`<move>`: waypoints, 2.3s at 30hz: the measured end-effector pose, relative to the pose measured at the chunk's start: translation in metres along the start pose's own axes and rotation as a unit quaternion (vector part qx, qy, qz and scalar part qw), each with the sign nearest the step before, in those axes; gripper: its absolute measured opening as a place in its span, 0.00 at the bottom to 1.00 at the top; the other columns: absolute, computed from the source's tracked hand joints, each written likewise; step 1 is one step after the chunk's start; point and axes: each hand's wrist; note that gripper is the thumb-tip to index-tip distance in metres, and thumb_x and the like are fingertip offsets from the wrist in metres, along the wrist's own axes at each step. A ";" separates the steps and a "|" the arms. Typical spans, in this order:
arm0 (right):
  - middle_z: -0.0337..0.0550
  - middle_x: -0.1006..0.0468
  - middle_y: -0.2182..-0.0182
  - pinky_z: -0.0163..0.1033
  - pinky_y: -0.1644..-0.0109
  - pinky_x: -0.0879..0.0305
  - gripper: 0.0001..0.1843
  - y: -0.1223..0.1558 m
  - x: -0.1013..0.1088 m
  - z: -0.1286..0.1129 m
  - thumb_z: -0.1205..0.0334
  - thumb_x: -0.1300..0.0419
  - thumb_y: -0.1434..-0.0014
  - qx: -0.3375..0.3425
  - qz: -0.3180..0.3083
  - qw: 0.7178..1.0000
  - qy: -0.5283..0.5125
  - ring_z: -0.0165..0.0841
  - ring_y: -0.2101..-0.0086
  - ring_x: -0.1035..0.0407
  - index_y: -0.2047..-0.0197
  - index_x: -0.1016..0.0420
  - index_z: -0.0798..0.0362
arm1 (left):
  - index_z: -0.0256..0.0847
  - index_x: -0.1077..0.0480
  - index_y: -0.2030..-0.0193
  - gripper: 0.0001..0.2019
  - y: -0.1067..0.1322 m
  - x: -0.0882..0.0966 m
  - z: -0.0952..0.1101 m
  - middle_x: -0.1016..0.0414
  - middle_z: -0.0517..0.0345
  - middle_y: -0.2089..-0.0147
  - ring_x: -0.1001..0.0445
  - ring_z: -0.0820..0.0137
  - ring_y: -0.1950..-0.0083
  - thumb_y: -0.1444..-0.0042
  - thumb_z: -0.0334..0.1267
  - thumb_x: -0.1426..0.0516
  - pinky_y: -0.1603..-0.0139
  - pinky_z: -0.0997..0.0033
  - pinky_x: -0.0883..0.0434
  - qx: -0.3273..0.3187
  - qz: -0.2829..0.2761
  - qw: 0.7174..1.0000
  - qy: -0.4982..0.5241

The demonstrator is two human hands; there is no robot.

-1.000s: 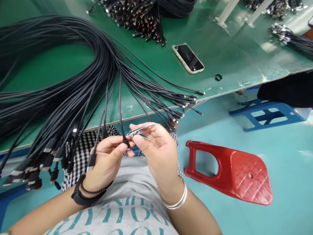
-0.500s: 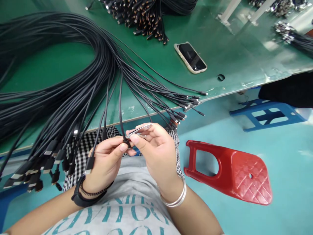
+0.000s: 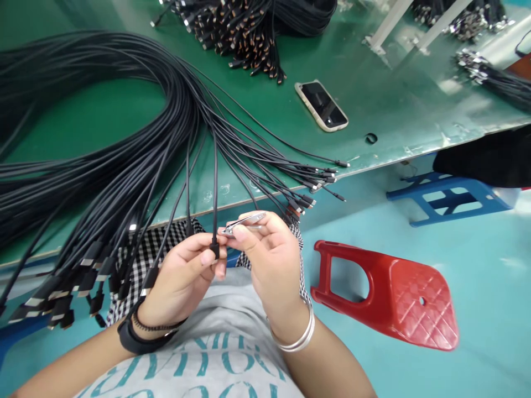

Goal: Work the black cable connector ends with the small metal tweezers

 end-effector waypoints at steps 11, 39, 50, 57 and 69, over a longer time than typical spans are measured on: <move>0.35 0.20 0.68 0.31 0.67 0.23 0.06 0.009 -0.009 0.016 0.68 0.34 0.43 0.012 -0.009 0.997 -0.080 0.35 0.62 0.21 0.65 0.26 0.49 | 0.41 0.33 0.72 0.13 0.006 0.000 0.009 0.24 0.65 0.77 0.25 0.74 0.75 0.53 0.39 0.31 0.73 0.80 0.27 -0.086 0.135 0.955 -0.249; 0.37 0.19 0.69 0.31 0.68 0.24 0.06 0.007 -0.011 0.008 0.66 0.32 0.46 -0.029 0.024 0.999 -0.018 0.31 0.67 0.22 0.66 0.25 0.50 | 0.40 0.32 0.71 0.12 0.009 -0.002 0.006 0.20 0.61 0.74 0.21 0.70 0.72 0.53 0.36 0.31 0.69 0.76 0.25 -0.084 0.156 0.950 -0.259; 0.40 0.20 0.64 0.45 0.53 0.29 0.06 -0.026 0.024 -0.034 0.66 0.33 0.47 0.137 -0.059 0.893 0.424 0.38 0.61 0.26 0.64 0.23 0.49 | 0.39 0.31 0.71 0.15 0.008 0.028 -0.007 0.25 0.60 0.76 0.28 0.72 0.73 0.38 0.48 0.44 0.68 0.74 0.32 0.030 -0.038 0.943 -0.329; 0.46 0.21 0.61 0.50 0.47 0.33 0.10 -0.036 0.045 -0.051 0.60 0.33 0.44 0.348 0.281 0.781 0.436 0.41 0.57 0.26 0.59 0.23 0.52 | 0.39 0.28 0.54 0.27 -0.005 0.045 -0.006 0.24 0.54 0.64 0.25 0.68 0.69 0.39 0.61 0.52 0.72 0.71 0.29 0.007 0.032 0.992 -0.124; 0.39 0.19 0.64 0.35 0.54 0.26 0.07 -0.012 -0.016 0.015 0.65 0.32 0.46 0.001 -0.052 0.999 0.015 0.31 0.61 0.24 0.63 0.24 0.50 | 0.37 0.25 0.66 0.08 -0.007 0.012 0.028 0.21 0.59 0.74 0.27 0.77 0.80 0.49 0.38 0.34 0.84 0.84 0.32 -0.017 0.090 0.991 -0.094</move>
Point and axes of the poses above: each hand's wrist, its own y-axis away from the middle knuckle, its own x-axis out of the back of the hand, z = x × y
